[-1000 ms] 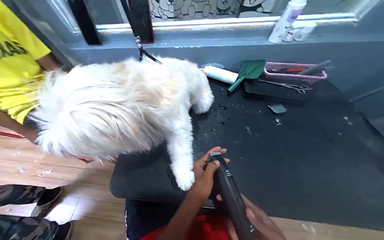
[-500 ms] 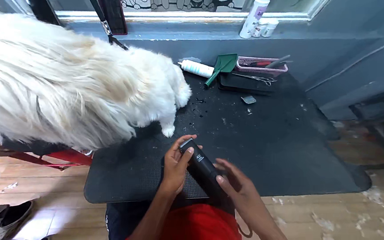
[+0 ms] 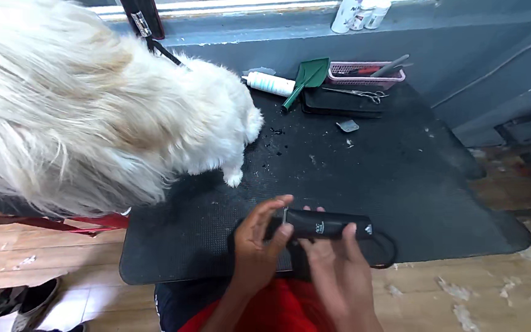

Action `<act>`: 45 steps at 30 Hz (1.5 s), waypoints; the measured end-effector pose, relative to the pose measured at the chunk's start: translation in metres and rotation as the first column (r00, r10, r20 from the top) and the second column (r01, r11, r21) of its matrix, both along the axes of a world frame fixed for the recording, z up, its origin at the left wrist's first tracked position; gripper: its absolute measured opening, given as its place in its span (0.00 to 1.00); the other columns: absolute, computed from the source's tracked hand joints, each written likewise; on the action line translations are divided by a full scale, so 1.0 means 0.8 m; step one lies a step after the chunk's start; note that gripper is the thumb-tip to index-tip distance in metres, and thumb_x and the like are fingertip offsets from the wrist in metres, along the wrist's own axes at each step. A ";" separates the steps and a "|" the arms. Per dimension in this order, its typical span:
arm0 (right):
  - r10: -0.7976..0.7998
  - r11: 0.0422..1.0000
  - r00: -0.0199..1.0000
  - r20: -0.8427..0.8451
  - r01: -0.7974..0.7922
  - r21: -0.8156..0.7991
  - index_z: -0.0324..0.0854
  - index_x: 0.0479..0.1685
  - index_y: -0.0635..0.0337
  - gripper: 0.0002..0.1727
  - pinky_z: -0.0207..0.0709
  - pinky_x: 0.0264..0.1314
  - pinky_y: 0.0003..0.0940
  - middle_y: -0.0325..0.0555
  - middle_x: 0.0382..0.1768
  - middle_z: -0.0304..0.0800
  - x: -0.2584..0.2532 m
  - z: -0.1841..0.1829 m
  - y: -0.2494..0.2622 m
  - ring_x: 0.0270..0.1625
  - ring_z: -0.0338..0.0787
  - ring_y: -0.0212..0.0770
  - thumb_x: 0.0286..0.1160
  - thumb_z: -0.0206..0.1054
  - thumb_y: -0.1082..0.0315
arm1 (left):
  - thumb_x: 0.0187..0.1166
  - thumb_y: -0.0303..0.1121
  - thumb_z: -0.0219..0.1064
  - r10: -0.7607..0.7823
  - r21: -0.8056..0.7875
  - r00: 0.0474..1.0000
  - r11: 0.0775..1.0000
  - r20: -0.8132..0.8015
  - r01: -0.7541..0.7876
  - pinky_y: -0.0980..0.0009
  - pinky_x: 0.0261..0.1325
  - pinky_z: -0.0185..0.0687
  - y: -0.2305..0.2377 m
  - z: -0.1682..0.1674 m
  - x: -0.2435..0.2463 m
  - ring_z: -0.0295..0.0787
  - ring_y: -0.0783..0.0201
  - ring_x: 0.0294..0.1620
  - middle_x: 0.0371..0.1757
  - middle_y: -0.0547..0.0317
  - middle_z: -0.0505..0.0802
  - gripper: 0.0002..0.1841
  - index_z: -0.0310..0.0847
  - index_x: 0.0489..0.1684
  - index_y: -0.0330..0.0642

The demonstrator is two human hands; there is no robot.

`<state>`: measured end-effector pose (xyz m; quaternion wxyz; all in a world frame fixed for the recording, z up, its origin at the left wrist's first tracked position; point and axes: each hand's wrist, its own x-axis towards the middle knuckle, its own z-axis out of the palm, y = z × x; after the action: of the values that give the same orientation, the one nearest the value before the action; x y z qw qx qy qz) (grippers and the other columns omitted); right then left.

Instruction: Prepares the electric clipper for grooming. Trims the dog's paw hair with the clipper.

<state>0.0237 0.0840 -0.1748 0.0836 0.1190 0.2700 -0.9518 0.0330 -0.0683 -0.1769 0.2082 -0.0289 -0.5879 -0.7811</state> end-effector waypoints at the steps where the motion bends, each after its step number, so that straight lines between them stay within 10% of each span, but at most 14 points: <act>1: -0.035 0.998 0.999 -0.024 0.036 0.045 0.78 0.70 0.57 0.30 0.83 0.70 0.58 0.59 0.63 0.89 -0.006 0.001 0.002 0.67 0.90 0.57 0.79 0.66 0.44 | 0.85 0.43 0.65 0.053 -0.031 0.999 0.998 0.001 -0.053 0.48 0.77 0.80 -0.019 -0.004 -0.006 0.84 0.47 0.72 0.69 0.49 0.89 0.19 0.82 0.68 0.45; 4: -0.109 0.989 0.994 -0.013 0.110 0.103 0.82 0.64 0.50 0.27 0.86 0.67 0.53 0.49 0.57 0.93 -0.019 0.002 0.011 0.61 0.93 0.49 0.79 0.63 0.39 | 0.85 0.49 0.63 0.270 0.039 0.962 0.962 0.051 -0.272 0.58 0.75 0.78 -0.078 -0.020 -0.044 0.85 0.60 0.66 0.63 0.61 0.89 0.22 0.74 0.70 0.49; 7: -0.116 0.989 0.991 0.073 0.109 0.099 0.79 0.66 0.45 0.29 0.88 0.63 0.47 0.43 0.56 0.94 -0.021 0.003 0.013 0.59 0.94 0.44 0.79 0.59 0.35 | 0.78 0.32 0.65 0.336 0.046 0.932 0.937 0.139 -0.345 0.63 0.72 0.80 -0.114 -0.038 -0.101 0.84 0.67 0.64 0.62 0.59 0.85 0.28 0.59 0.76 0.37; 12: -0.069 0.997 0.997 -0.021 0.069 0.040 0.70 0.73 0.53 0.26 0.84 0.70 0.52 0.57 0.60 0.89 -0.017 -0.013 0.013 0.63 0.91 0.52 0.78 0.72 0.62 | 0.84 0.38 0.57 -0.162 0.177 0.970 0.976 0.183 0.130 0.66 0.48 0.89 -0.153 -0.060 -0.147 0.90 0.65 0.43 0.51 0.58 0.94 0.13 0.83 0.58 0.46; 16: -0.025 0.999 0.994 -0.102 0.028 0.035 0.72 0.73 0.57 0.28 0.80 0.76 0.55 0.62 0.67 0.86 -0.017 -0.012 0.008 0.70 0.88 0.58 0.74 0.74 0.69 | 0.85 0.41 0.60 -0.438 0.497 0.891 0.751 -0.117 0.435 0.84 0.17 0.71 -0.165 -0.056 -0.139 0.73 0.80 0.13 0.23 0.73 0.85 0.11 0.87 0.36 0.51; 21: 0.070 0.996 0.982 -0.177 -0.058 0.072 0.70 0.77 0.60 0.28 0.77 0.77 0.62 0.67 0.77 0.77 -0.018 -0.007 -0.003 0.77 0.81 0.66 0.78 0.71 0.68 | 0.84 0.37 0.56 -0.436 0.688 0.783 0.395 -0.443 0.609 0.84 0.13 0.63 -0.141 -0.037 -0.160 0.66 0.78 0.08 0.15 0.72 0.78 0.13 0.84 0.47 0.39; 28: -0.058 0.944 0.967 -0.249 0.135 0.302 0.69 0.74 0.57 0.32 0.87 0.66 0.60 0.66 0.68 0.85 -0.017 0.017 -0.030 0.67 0.89 0.64 0.71 0.77 0.68 | 0.87 0.36 0.54 -0.315 0.677 0.791 0.410 -0.524 0.611 0.85 0.20 0.64 -0.091 -0.017 -0.172 0.68 0.78 0.15 0.22 0.71 0.76 0.10 0.76 0.34 0.46; 33: -0.287 0.705 0.869 -0.403 0.476 0.526 0.72 0.65 0.49 0.37 0.96 0.49 0.40 0.42 0.50 0.95 -0.015 0.021 -0.058 0.49 0.97 0.42 0.53 0.88 0.68 | 0.90 0.40 0.50 -0.263 0.723 0.849 0.446 -0.458 0.527 0.84 0.20 0.65 -0.067 -0.003 -0.175 0.68 0.78 0.14 0.19 0.72 0.74 0.16 0.75 0.30 0.47; 39: -0.268 0.549 0.762 -0.590 0.624 0.556 0.77 0.62 0.45 0.31 0.91 0.63 0.36 0.34 0.53 0.94 -0.019 0.018 -0.071 0.56 0.95 0.37 0.58 0.86 0.67 | 0.90 0.49 0.49 -0.273 0.783 0.868 0.380 -0.414 0.493 0.82 0.22 0.69 -0.061 0.000 -0.172 0.71 0.75 0.14 0.16 0.70 0.75 0.23 0.77 0.28 0.44; 42: -0.255 0.530 0.761 -0.597 0.626 0.572 0.76 0.63 0.44 0.31 0.91 0.66 0.37 0.32 0.53 0.93 -0.021 0.018 -0.074 0.57 0.94 0.37 0.58 0.86 0.67 | 0.91 0.55 0.41 -0.362 0.585 0.702 0.389 -0.613 0.712 0.76 0.36 0.79 -0.097 -0.069 -0.186 0.78 0.70 0.28 0.29 0.64 0.78 0.26 0.74 0.49 0.41; 45: -0.252 0.487 0.762 -0.596 0.632 0.603 0.75 0.63 0.43 0.33 0.92 0.64 0.35 0.30 0.53 0.93 -0.023 0.018 -0.075 0.57 0.95 0.35 0.57 0.87 0.66 | 0.88 0.42 0.52 -0.323 0.769 0.812 0.282 -0.487 0.573 0.71 0.33 0.80 -0.108 -0.070 -0.167 0.77 0.64 0.24 0.26 0.57 0.77 0.17 0.73 0.39 0.35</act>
<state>0.0055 0.0237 -0.1604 -0.2936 -0.0026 0.6225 -0.7254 -0.1009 -0.1543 -0.2331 0.0288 -0.1718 -0.0200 -0.9845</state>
